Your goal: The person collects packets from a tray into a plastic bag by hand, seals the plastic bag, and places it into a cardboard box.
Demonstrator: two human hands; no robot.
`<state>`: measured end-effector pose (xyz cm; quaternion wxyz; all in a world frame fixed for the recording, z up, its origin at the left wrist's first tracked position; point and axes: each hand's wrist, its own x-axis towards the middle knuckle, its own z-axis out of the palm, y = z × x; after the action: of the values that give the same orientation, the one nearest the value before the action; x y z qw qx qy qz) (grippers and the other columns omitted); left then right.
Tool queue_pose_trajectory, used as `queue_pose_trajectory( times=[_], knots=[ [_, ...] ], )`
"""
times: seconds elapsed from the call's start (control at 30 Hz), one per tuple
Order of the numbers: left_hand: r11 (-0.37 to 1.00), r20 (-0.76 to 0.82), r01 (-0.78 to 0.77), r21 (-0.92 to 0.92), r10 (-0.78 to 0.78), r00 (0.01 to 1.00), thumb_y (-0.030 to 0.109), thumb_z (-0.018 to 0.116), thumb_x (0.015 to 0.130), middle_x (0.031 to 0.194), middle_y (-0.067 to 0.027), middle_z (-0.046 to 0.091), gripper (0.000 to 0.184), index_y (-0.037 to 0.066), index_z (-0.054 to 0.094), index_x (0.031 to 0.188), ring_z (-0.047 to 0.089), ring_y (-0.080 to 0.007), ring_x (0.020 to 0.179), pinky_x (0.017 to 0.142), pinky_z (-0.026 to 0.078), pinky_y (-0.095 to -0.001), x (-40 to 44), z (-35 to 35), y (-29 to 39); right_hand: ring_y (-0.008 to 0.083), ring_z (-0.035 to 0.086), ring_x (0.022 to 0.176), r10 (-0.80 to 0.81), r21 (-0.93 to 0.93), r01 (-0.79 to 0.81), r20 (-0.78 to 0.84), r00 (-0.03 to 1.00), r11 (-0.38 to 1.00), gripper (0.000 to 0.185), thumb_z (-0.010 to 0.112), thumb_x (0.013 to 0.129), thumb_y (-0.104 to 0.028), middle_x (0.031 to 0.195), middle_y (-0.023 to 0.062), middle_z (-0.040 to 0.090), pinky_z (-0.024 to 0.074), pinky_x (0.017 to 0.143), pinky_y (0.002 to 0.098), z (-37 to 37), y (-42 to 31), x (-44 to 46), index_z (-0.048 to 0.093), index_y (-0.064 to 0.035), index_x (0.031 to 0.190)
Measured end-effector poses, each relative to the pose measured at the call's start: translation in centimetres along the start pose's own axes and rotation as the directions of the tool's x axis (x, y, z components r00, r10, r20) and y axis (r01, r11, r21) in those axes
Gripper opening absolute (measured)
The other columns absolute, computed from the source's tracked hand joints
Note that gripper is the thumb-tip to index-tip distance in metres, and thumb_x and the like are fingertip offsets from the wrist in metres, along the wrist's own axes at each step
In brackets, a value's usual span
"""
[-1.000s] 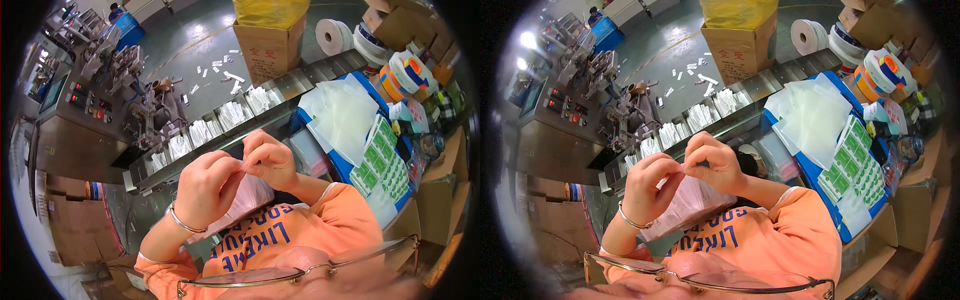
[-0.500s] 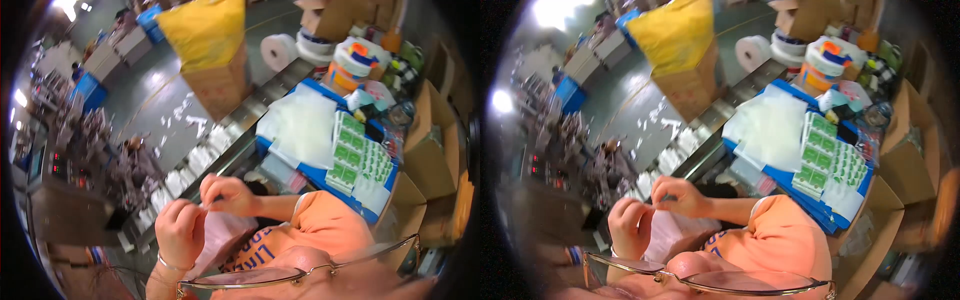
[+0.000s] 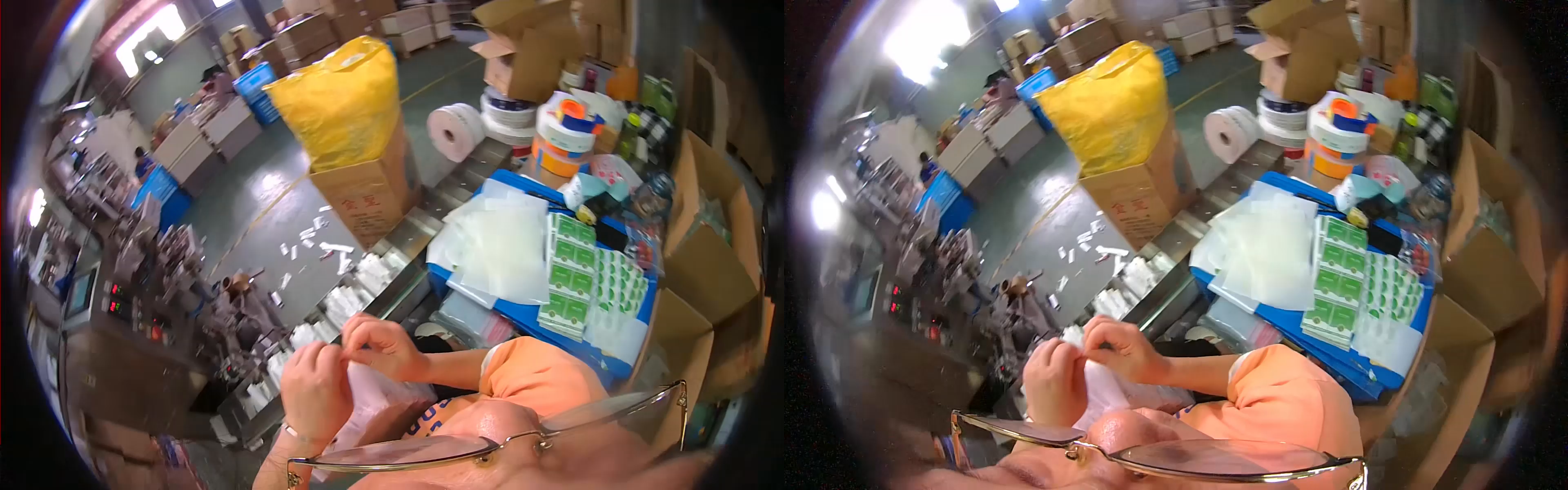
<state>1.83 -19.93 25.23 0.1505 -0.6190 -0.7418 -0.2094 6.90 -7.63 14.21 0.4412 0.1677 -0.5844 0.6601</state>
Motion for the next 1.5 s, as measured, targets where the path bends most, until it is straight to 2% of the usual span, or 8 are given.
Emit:
queue_pose_trajectory(
  times=[0.17, 0.3, 0.5, 0.67, 1.13, 1.23, 1.3, 1.5],
  knots=[
    [0.998, 0.108, 0.059, -0.016, -0.057, 0.993, 0.007, 0.059, 0.073, 0.079, -0.0113, 0.055, 0.010, 0.004, 0.052, 0.080, 0.055, -0.0295, 0.074, 0.063, 0.045, -0.0381, -1.0, -0.8, -0.4, 0.0147, 0.050, 0.075, 0.072, -0.008, -0.074, -0.126, 0.989, 0.997, 0.010, 0.058, 0.081, 0.004, 0.081, 0.0064, 0.052, 0.0418, 0.068, 0.0251, 0.7, 0.1, -0.5, 0.051, -0.0023, 0.078],
    [1.000, 0.021, 0.007, -0.027, -0.007, 1.000, 0.005, 0.062, 0.072, 0.078, -0.0103, 0.056, 0.013, 0.005, 0.053, 0.081, 0.056, -0.0303, 0.072, 0.063, 0.046, -0.0378, -2.0, -0.2, -1.3, 0.0146, 0.049, 0.075, 0.156, 0.075, -0.162, 0.074, 0.985, 0.984, 0.010, 0.060, 0.082, 0.001, 0.082, 0.0063, 0.053, 0.0425, 0.069, 0.0246, 0.9, 0.3, 0.0, 0.050, -0.0027, 0.080],
    [0.997, 0.038, 0.074, -0.006, -0.073, 0.997, 0.009, 0.063, 0.074, 0.075, -0.0079, 0.052, 0.014, 0.006, 0.052, 0.081, 0.055, -0.0273, 0.069, 0.060, 0.045, -0.0359, -3.1, -0.2, -1.9, 0.0165, 0.049, 0.077, 0.129, 0.215, -0.120, -0.025, 0.991, 0.969, 0.017, 0.065, 0.082, -0.010, 0.078, 0.0052, 0.053, 0.0402, 0.079, 0.0330, 1.1, 0.8, 0.4, 0.049, -0.0048, 0.079],
    [0.999, -0.047, 0.042, 0.028, -0.041, 0.998, 0.011, 0.063, 0.075, 0.076, -0.0087, 0.053, 0.015, 0.005, 0.051, 0.081, 0.056, -0.0286, 0.069, 0.060, 0.045, -0.0368, -3.7, 0.2, -2.0, 0.0170, 0.049, 0.077, 0.153, 0.207, -0.187, 0.169, 0.974, 0.960, 0.017, 0.069, 0.079, -0.010, 0.078, 0.0057, 0.055, 0.0399, 0.074, 0.0295, 1.1, 0.9, 0.9, 0.054, -0.0038, 0.078],
    [0.980, -0.068, 0.197, 0.027, -0.195, 0.978, 0.011, 0.065, 0.070, 0.075, -0.0084, 0.057, 0.012, 0.007, 0.055, 0.075, 0.058, -0.0279, 0.068, 0.059, 0.047, -0.0367, -6.6, 0.0, -2.5, 0.0170, 0.046, 0.074, 0.208, 0.216, -0.196, -0.033, 0.978, 0.956, 0.022, 0.070, 0.065, 0.005, 0.077, 0.0045, 0.051, 0.0371, 0.069, 0.0284, 0.4, 1.7, 0.2, 0.051, -0.0060, 0.067],
    [0.973, -0.038, 0.221, 0.072, -0.219, 0.975, 0.006, 0.064, 0.069, 0.075, -0.0093, 0.058, 0.011, 0.005, 0.055, 0.076, 0.058, -0.0286, 0.067, 0.058, 0.046, -0.0363, -7.1, -0.6, -2.5, 0.0158, 0.047, 0.076, 0.265, 0.228, -0.258, 0.002, 0.964, 0.939, 0.015, 0.068, 0.073, 0.002, 0.079, 0.0049, 0.052, 0.0378, 0.069, 0.0267, -0.6, 1.8, 0.1, 0.054, -0.0044, 0.071],
    [0.975, -0.043, 0.216, 0.045, -0.214, 0.976, 0.009, 0.063, 0.072, 0.075, -0.0089, 0.056, 0.011, 0.005, 0.053, 0.076, 0.056, -0.0265, 0.068, 0.059, 0.045, -0.0361, -7.3, -0.9, -2.4, 0.0165, 0.049, 0.080, 0.301, 0.252, -0.295, 0.015, 0.954, 0.922, 0.019, 0.071, 0.079, -0.014, 0.080, 0.0040, 0.054, 0.0346, 0.091, 0.0371, -0.4, 1.6, -0.2, 0.054, -0.0081, 0.073],
    [0.971, -0.051, 0.218, 0.102, -0.214, 0.975, 0.006, 0.063, 0.072, 0.070, -0.0081, 0.056, 0.010, 0.005, 0.053, 0.073, 0.055, -0.0265, 0.063, 0.057, 0.043, -0.0341, -8.3, -1.1, -2.6, 0.0157, 0.049, 0.080, 0.254, 0.316, -0.230, -0.039, 0.966, 0.921, 0.018, 0.074, 0.076, -0.012, 0.081, 0.0025, 0.055, 0.0342, 0.091, 0.0361, -1.0, 2.1, -0.3, 0.056, -0.0098, 0.075]
  ],
)
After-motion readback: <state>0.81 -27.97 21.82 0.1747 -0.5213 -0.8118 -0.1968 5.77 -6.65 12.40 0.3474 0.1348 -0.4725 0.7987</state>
